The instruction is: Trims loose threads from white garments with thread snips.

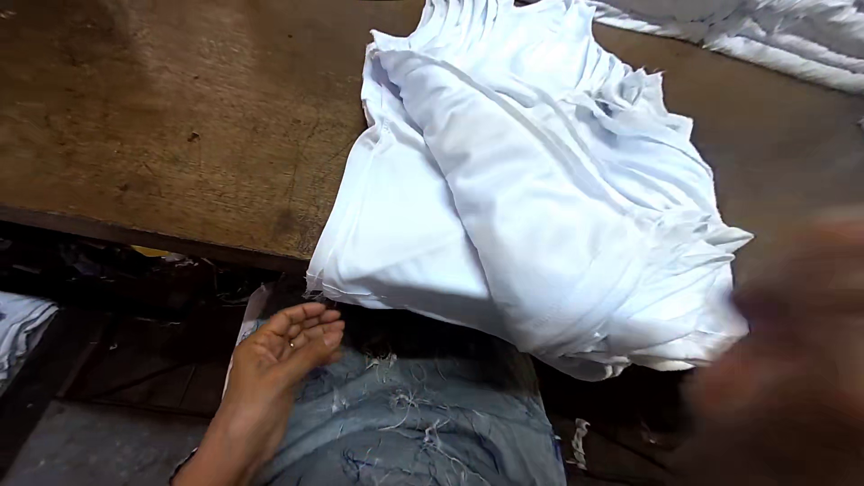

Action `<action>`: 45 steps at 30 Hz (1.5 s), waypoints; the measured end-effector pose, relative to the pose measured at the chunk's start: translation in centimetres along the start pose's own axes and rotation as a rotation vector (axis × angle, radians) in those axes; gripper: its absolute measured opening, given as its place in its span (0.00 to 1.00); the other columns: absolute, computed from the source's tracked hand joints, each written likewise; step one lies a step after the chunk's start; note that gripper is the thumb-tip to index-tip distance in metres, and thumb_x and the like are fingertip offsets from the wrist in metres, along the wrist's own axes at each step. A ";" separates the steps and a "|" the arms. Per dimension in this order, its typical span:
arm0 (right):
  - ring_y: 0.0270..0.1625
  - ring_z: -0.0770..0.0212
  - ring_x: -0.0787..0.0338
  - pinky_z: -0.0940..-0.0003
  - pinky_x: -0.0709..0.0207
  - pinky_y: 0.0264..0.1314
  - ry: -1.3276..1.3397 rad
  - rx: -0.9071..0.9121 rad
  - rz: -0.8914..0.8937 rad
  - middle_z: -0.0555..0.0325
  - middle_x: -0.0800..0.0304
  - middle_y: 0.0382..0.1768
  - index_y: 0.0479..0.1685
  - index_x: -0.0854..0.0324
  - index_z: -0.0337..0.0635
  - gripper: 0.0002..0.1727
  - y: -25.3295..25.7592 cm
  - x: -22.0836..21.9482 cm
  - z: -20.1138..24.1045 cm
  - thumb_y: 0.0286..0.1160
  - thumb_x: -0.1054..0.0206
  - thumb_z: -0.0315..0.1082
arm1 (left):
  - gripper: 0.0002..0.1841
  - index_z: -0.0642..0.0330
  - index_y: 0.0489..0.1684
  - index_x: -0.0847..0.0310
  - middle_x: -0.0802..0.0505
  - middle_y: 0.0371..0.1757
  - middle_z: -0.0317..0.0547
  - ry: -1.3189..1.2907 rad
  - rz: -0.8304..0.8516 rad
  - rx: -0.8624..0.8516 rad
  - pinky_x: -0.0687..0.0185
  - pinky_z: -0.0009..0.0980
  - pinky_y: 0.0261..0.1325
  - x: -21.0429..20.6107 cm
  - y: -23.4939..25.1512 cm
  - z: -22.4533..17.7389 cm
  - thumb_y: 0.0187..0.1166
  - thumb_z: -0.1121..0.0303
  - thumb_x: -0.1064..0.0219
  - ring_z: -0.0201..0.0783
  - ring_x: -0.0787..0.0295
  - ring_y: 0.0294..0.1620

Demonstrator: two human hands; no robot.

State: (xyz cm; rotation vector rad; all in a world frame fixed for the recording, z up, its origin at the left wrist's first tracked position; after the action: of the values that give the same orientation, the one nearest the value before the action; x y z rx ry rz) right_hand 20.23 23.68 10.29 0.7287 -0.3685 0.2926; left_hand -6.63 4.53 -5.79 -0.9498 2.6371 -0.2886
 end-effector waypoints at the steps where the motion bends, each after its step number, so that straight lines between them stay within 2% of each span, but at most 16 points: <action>1: 0.36 0.84 0.19 0.86 0.20 0.39 -0.033 0.052 0.094 0.78 0.17 0.38 0.49 0.20 0.50 0.08 -1.1 -3.4 0.3 0.76 0.30 0.35 | 0.19 0.64 0.64 0.17 0.08 0.58 0.57 -0.060 0.019 0.025 0.07 0.43 0.54 -0.3 0.6 0.1 0.75 0.72 0.28 0.49 0.07 0.55; 3: 0.28 0.74 0.20 0.76 0.22 0.28 0.022 0.115 0.240 0.68 0.19 0.29 0.37 0.18 0.47 0.07 -4.0 -9.9 0.4 0.67 0.24 0.35 | 0.12 0.65 0.57 0.13 0.07 0.55 0.58 -0.183 0.045 0.092 0.08 0.41 0.54 -1.2 1.4 0.0 0.80 0.71 0.32 0.47 0.07 0.53; 6: 0.30 0.64 0.16 0.68 0.22 0.27 -0.118 0.231 0.326 0.62 0.17 0.27 0.35 0.15 0.42 0.04 -6.6 -15.2 0.0 0.66 0.30 0.32 | 0.10 0.65 0.47 0.10 0.05 0.47 0.55 -0.274 -0.019 0.181 0.08 0.33 0.44 -2.1 1.6 -0.4 0.85 0.68 0.35 0.40 0.06 0.42; 9: 0.31 0.63 0.13 0.67 0.21 0.27 -0.187 0.258 0.307 0.61 0.14 0.29 0.41 0.13 0.40 0.08 -6.2 -16.8 -0.6 0.66 0.31 0.31 | 0.10 0.65 0.41 0.10 0.06 0.40 0.53 -0.345 -0.023 0.234 0.09 0.33 0.44 -2.5 1.3 -0.5 0.84 0.68 0.34 0.38 0.08 0.37; 12: 0.29 0.63 0.15 0.68 0.24 0.24 -0.138 0.292 0.331 0.61 0.16 0.26 0.35 0.12 0.40 0.05 -5.4 -16.5 -0.7 0.67 0.34 0.29 | 0.10 0.65 0.38 0.10 0.07 0.38 0.54 -0.387 0.031 0.245 0.08 0.35 0.43 -2.3 0.4 -0.4 0.83 0.68 0.35 0.39 0.08 0.36; 16: 0.24 0.68 0.20 0.71 0.30 0.21 -0.011 0.286 0.470 0.64 0.21 0.21 0.25 0.16 0.43 0.05 -5.1 -15.5 -0.8 0.66 0.34 0.29 | 0.09 0.65 0.41 0.10 0.06 0.42 0.59 -0.455 0.035 0.252 0.07 0.38 0.47 -2.1 -0.3 -0.2 0.81 0.69 0.33 0.43 0.06 0.41; 18: 0.24 0.69 0.21 0.72 0.31 0.22 -0.002 0.299 0.511 0.64 0.21 0.22 0.26 0.16 0.43 0.05 -5.0 -14.7 -0.7 0.67 0.35 0.28 | 0.09 0.63 0.42 0.11 0.06 0.44 0.59 -0.509 0.084 0.236 0.08 0.40 0.51 -2.5 -0.5 0.0 0.82 0.67 0.34 0.44 0.05 0.45; 21: 0.26 0.68 0.21 0.72 0.30 0.23 -0.046 0.339 0.585 0.64 0.21 0.24 0.33 0.14 0.42 0.07 -5.1 -13.6 -0.2 0.70 0.39 0.29 | 0.21 0.60 0.60 0.12 0.07 0.55 0.58 -0.628 0.268 0.242 0.14 0.47 0.65 -3.6 -0.8 -0.3 0.87 0.53 0.42 0.48 0.07 0.57; 25: 0.26 0.68 0.22 0.72 0.32 0.23 -0.064 0.369 0.618 0.65 0.23 0.23 0.32 0.15 0.45 0.07 -5.7 -11.7 0.1 0.69 0.39 0.31 | 0.29 0.63 0.68 0.19 0.09 0.60 0.60 -0.774 0.237 0.268 0.14 0.48 0.66 -4.4 -0.6 -0.8 0.87 0.46 0.46 0.50 0.08 0.60; 27: 0.26 0.70 0.22 0.73 0.32 0.24 -0.058 0.350 0.614 0.66 0.22 0.23 0.31 0.15 0.46 0.08 -5.9 -10.5 -0.4 0.71 0.40 0.31 | 0.26 0.63 0.68 0.17 0.09 0.59 0.57 -0.762 0.196 0.241 0.14 0.45 0.67 -4.3 -0.5 -0.9 0.89 0.51 0.47 0.48 0.09 0.61; 30: 0.25 0.73 0.23 0.74 0.32 0.24 -0.099 0.312 0.634 0.68 0.22 0.22 0.29 0.15 0.48 0.09 -6.4 -9.1 -1.7 0.73 0.40 0.34 | 0.17 0.62 0.66 0.16 0.07 0.53 0.54 -0.621 0.088 0.189 0.10 0.38 0.58 -4.1 -0.8 -0.9 0.87 0.65 0.43 0.41 0.07 0.51; 34: 0.27 0.76 0.22 0.77 0.29 0.26 -0.121 0.189 0.655 0.72 0.20 0.25 0.33 0.14 0.50 0.08 -7.1 -8.6 -3.0 0.73 0.38 0.38 | 0.21 0.61 0.72 0.20 0.07 0.48 0.59 -0.414 0.010 0.082 0.06 0.39 0.48 -4.1 -1.6 -1.1 0.78 0.77 0.34 0.44 0.05 0.41; 38: 0.25 0.81 0.21 0.86 0.27 0.25 0.246 -0.112 0.513 0.73 0.16 0.26 0.40 0.13 0.48 0.09 -6.6 -9.0 -2.1 0.78 0.30 0.44 | 0.29 0.58 0.74 0.25 0.05 0.40 0.55 -0.228 0.003 -0.159 0.05 0.33 0.35 -4.3 -2.0 -2.3 0.71 0.81 0.28 0.40 0.04 0.32; 40: 0.22 0.82 0.26 0.87 0.33 0.21 0.408 -0.200 0.442 0.72 0.19 0.24 0.42 0.14 0.46 0.13 -6.1 -9.9 -0.8 0.76 0.26 0.46 | 0.29 0.56 0.76 0.25 0.04 0.39 0.53 -0.181 0.042 -0.226 0.06 0.30 0.32 -4.5 -2.3 -2.7 0.72 0.80 0.27 0.39 0.05 0.31; 42: 0.21 0.80 0.26 0.86 0.32 0.19 0.431 -0.213 0.410 0.71 0.18 0.24 0.44 0.14 0.44 0.14 -5.7 -11.1 0.1 0.71 0.21 0.43 | 0.25 0.57 0.71 0.21 0.04 0.40 0.53 -0.156 0.085 -0.274 0.06 0.31 0.33 -4.7 -2.5 -2.8 0.73 0.79 0.26 0.40 0.05 0.31; 45: 0.28 0.76 0.16 0.82 0.20 0.27 0.280 -0.017 0.382 0.66 0.13 0.29 0.43 0.13 0.38 0.08 -5.2 -12.5 1.1 0.69 0.25 0.31 | 0.08 0.62 0.50 0.08 0.06 0.44 0.52 -0.128 0.141 -0.353 0.05 0.31 0.35 -4.9 -2.6 -2.9 0.76 0.75 0.27 0.38 0.06 0.33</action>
State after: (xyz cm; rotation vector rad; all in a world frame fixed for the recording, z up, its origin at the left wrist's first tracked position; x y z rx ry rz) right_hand 10.80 17.59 2.63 0.5868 -0.2404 0.7432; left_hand -2.63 5.96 -1.26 -0.8425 2.6656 0.2721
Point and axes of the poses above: each hand's wrist, its own y-axis towards the middle knuckle, its own x-axis out of the back of the hand, z = x × y, the point moved 5 cm from there along y, towards the middle knuckle
